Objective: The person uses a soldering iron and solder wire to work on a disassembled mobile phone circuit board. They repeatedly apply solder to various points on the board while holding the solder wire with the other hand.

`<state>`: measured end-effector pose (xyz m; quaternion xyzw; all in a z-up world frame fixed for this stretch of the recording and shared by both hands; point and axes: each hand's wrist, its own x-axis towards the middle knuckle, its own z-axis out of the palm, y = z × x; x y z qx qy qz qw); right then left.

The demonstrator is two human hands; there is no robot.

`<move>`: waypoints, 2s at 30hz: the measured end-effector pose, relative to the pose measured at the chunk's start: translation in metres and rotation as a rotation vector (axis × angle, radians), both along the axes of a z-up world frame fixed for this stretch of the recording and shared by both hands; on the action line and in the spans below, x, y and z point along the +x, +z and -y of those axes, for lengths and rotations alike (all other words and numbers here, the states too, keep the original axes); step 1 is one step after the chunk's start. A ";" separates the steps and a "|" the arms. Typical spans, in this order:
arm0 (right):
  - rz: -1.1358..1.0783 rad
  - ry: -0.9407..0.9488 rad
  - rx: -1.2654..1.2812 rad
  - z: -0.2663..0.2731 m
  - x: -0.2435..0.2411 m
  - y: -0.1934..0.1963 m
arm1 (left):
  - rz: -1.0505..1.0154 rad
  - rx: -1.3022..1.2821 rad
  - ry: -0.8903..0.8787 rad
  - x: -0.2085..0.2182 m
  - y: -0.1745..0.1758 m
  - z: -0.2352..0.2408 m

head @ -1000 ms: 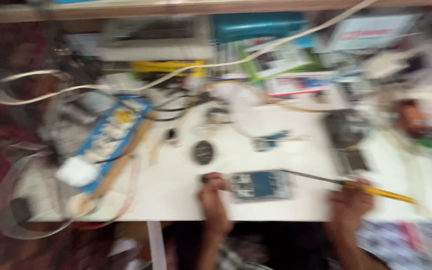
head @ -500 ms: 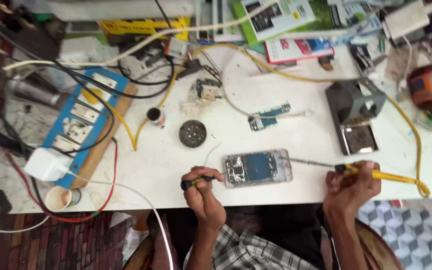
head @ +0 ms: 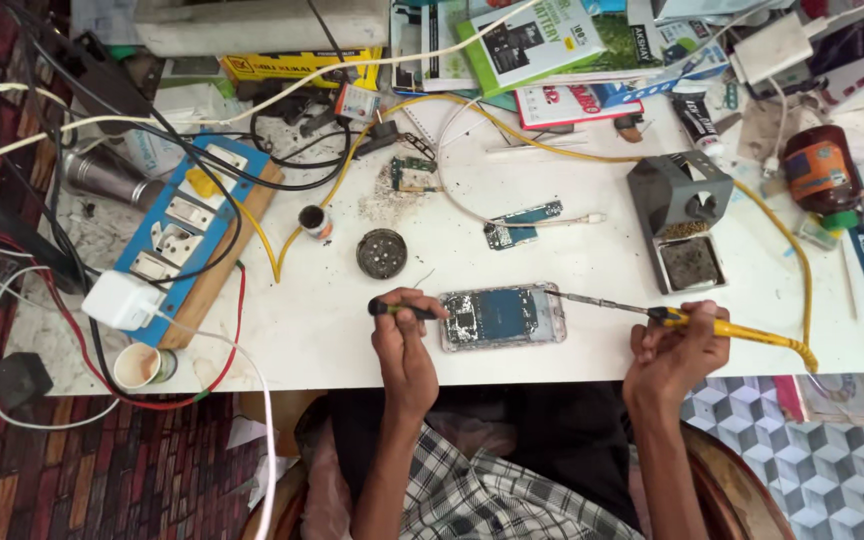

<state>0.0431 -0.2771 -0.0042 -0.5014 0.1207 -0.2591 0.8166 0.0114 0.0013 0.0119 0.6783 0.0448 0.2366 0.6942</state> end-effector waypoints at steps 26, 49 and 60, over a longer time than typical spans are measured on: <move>0.000 0.138 -0.096 -0.064 0.001 0.018 | 0.035 0.005 -0.154 0.011 0.012 -0.006; 0.039 0.193 -0.083 -0.068 -0.002 0.020 | 0.169 0.276 -0.174 0.006 0.009 -0.008; -0.054 0.195 -0.207 -0.076 -0.001 0.021 | 0.151 0.257 -0.188 0.006 0.005 -0.009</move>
